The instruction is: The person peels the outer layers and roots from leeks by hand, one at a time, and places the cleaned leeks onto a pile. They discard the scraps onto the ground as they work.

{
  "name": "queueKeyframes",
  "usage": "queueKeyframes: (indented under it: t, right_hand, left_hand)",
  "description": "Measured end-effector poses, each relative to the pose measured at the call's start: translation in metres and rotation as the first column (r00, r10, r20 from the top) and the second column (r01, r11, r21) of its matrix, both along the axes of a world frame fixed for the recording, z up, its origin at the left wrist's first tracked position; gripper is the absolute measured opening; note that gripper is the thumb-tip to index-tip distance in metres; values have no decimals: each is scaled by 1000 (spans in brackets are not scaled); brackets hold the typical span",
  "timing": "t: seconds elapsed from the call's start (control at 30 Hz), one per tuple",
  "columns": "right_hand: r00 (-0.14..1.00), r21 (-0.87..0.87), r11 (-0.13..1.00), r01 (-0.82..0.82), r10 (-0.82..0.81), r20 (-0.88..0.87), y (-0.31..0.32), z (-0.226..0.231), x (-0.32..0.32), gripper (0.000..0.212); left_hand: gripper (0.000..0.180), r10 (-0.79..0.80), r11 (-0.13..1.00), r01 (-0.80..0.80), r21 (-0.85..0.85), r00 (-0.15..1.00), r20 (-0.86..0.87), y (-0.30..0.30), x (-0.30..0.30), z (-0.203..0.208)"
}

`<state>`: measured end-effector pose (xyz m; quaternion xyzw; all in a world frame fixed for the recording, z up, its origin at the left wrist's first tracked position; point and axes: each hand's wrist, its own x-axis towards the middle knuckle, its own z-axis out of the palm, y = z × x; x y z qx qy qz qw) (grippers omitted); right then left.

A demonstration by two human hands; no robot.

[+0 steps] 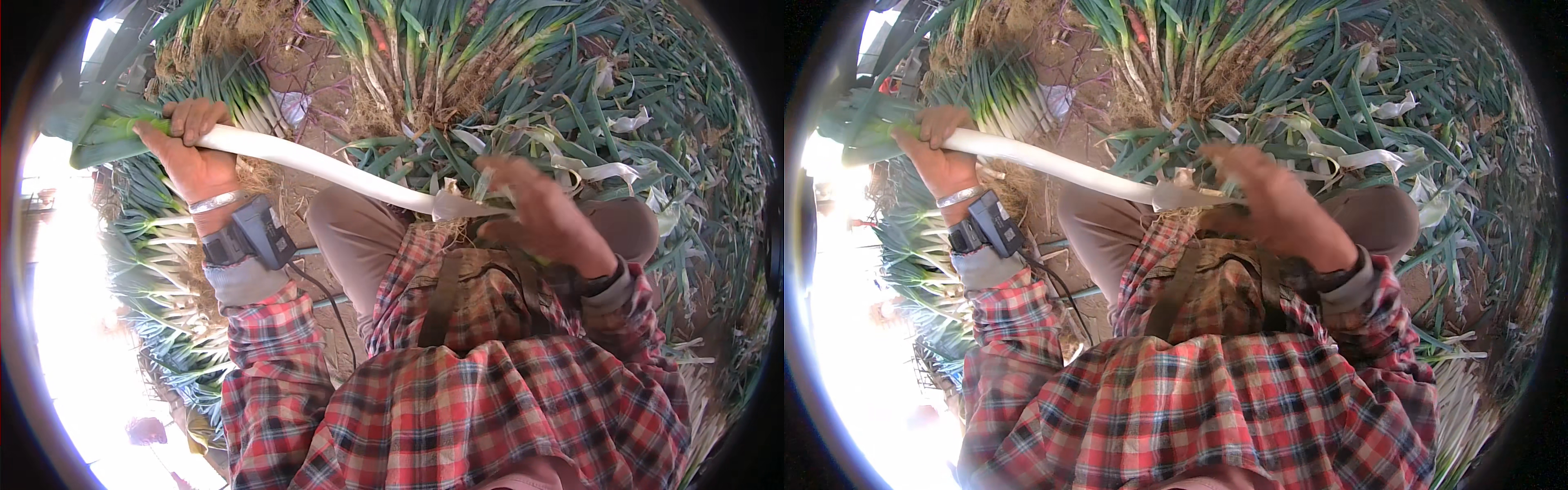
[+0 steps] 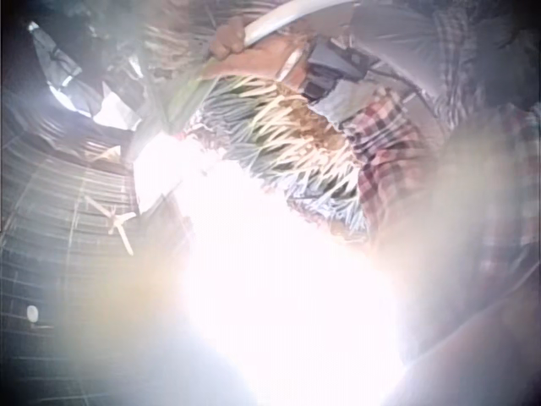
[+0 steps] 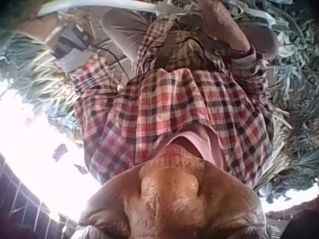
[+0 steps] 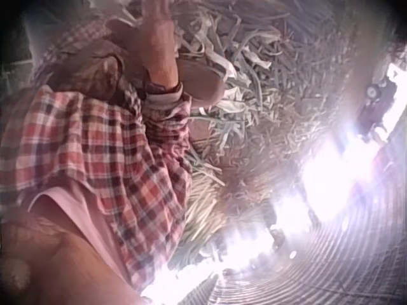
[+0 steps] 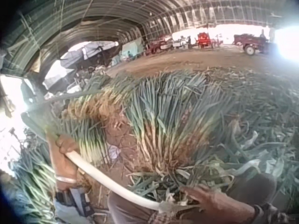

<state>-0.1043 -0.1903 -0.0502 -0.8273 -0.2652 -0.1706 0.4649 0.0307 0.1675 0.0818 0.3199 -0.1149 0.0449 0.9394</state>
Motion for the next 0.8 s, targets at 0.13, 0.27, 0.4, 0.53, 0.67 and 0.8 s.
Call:
queueKeyframes:
  t: [0.13, 0.27, 0.4, 0.53, 0.67, 0.8]
  right_hand:
    - [923, -156, 952, -264, 203, -326, -16, -8, -20, 16]
    - [878, -491, 863, 117, -321, -354, -117, -43, -36, 17]
    - [862, -604, 785, 140, -397, -316, -79, -12, -1, 44]
    - [962, -141, 983, -115, 75, -263, -8, 19, 35, 71]
    - [928, 20, 952, -304, 301, -221, 50, 32, 24, 54]
    - [588, 174, 907, -384, 385, -712, 61, 24, 11, 35]
  left_hand:
    - [49, 56, 995, -58, 82, 998, 33, 24, 7, 2]
    - [51, 70, 996, -70, 56, 998, 0, 64, 20, 9]
    - [50, 56, 997, -57, 42, 998, 43, 82, 0, 17]
    - [46, 328, 938, -345, -27, 912, -248, 48, -4, 8]
    - [41, 481, 873, -452, 185, 862, -161, -23, 2, -17]
    - [33, 332, 943, -326, 72, 938, -97, -10, -22, -32]
